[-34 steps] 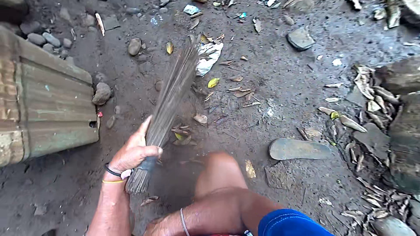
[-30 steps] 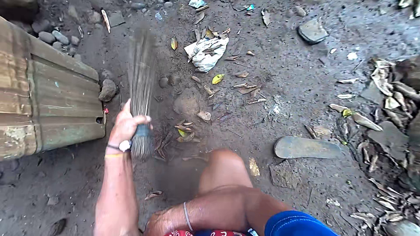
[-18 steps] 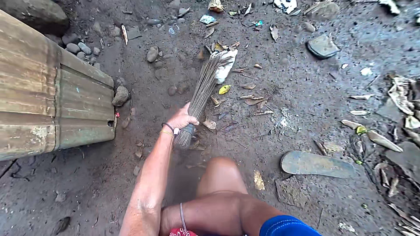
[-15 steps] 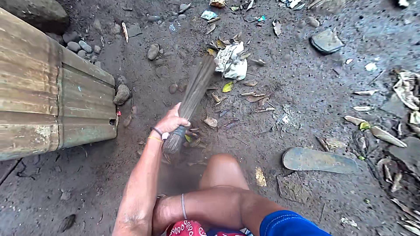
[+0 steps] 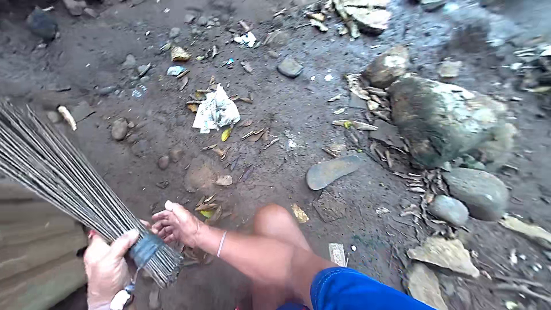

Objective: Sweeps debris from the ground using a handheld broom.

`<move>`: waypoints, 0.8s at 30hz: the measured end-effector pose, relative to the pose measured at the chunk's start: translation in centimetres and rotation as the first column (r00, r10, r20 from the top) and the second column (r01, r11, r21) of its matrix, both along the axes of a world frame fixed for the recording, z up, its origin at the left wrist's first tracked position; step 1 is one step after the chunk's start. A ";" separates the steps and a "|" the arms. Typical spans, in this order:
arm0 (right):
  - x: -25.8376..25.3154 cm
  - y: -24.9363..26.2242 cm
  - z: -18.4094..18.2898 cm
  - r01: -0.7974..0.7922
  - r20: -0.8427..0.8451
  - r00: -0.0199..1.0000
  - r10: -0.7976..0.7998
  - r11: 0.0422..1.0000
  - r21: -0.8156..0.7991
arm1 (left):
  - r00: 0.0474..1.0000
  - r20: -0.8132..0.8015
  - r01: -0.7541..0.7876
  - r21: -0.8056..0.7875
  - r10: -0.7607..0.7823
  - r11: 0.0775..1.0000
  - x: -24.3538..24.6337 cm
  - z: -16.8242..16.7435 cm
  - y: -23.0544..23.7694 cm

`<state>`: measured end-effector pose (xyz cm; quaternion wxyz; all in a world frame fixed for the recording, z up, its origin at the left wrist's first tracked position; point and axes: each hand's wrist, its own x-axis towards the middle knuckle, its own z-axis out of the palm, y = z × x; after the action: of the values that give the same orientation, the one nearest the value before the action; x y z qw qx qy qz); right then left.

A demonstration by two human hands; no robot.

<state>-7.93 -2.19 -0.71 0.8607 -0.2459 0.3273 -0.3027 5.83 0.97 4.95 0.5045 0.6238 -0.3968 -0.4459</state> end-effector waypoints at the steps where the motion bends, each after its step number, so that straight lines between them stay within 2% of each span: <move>1: -0.6 -0.4 0.5 0.070 0.037 0.997 -0.069 0.997 -0.024 | 0.998 0.067 -0.022 0.006 0.022 1.000 -1.7 -0.4 0.1; 3: -1.3 -0.6 1.9 0.203 0.100 0.976 -0.194 0.975 -0.091 | 0.988 0.151 -0.017 0.005 0.016 1.000 -4.8 -0.5 0.5; 6: -2.6 -0.8 2.9 0.231 0.196 0.956 -0.220 0.972 -0.035 | 0.977 0.199 0.064 0.065 -0.076 0.996 -6.7 0.4 0.9; 9: -3.0 -0.5 3.5 0.324 0.155 0.940 -0.305 0.940 -0.110 | 0.937 0.298 0.151 0.121 -0.181 0.981 -7.0 1.8 1.2; 12: -3.2 -0.2 4.6 0.411 0.109 0.912 -0.396 0.884 -0.224 | 0.902 0.361 0.236 0.051 -0.238 0.970 -7.1 1.6 2.3; 15: -3.2 -0.6 4.1 0.364 0.170 0.928 -0.331 0.901 -0.236 | 0.895 0.364 0.238 0.096 -0.256 0.967 -7.1 1.0 3.6; 18: -2.8 -0.2 1.2 0.238 0.254 0.951 -0.178 0.943 -0.231 | 0.829 0.444 0.285 0.189 -0.340 0.940 -6.0 -0.1 4.6; 21: -2.1 -0.2 2.1 0.293 0.176 0.947 -0.268 0.946 -0.136 | 0.677 0.574 0.424 0.207 -0.460 0.882 -3.1 -1.7 6.1; 22: -2.2 -0.3 2.2 0.315 0.137 0.945 -0.297 0.939 -0.136 | 0.645 0.565 0.452 0.260 -0.514 0.853 -1.8 -1.8 7.1; 24: -3.0 -1.0 2.0 0.345 0.054 0.938 -0.342 0.912 -0.220 | 0.672 0.460 0.428 0.399 -0.581 0.811 1.1 -1.2 9.5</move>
<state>-10.89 -3.15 1.32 0.7627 -0.2786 0.3229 -0.4862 6.97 10.46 3.71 0.1346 0.6507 -0.6234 -0.4121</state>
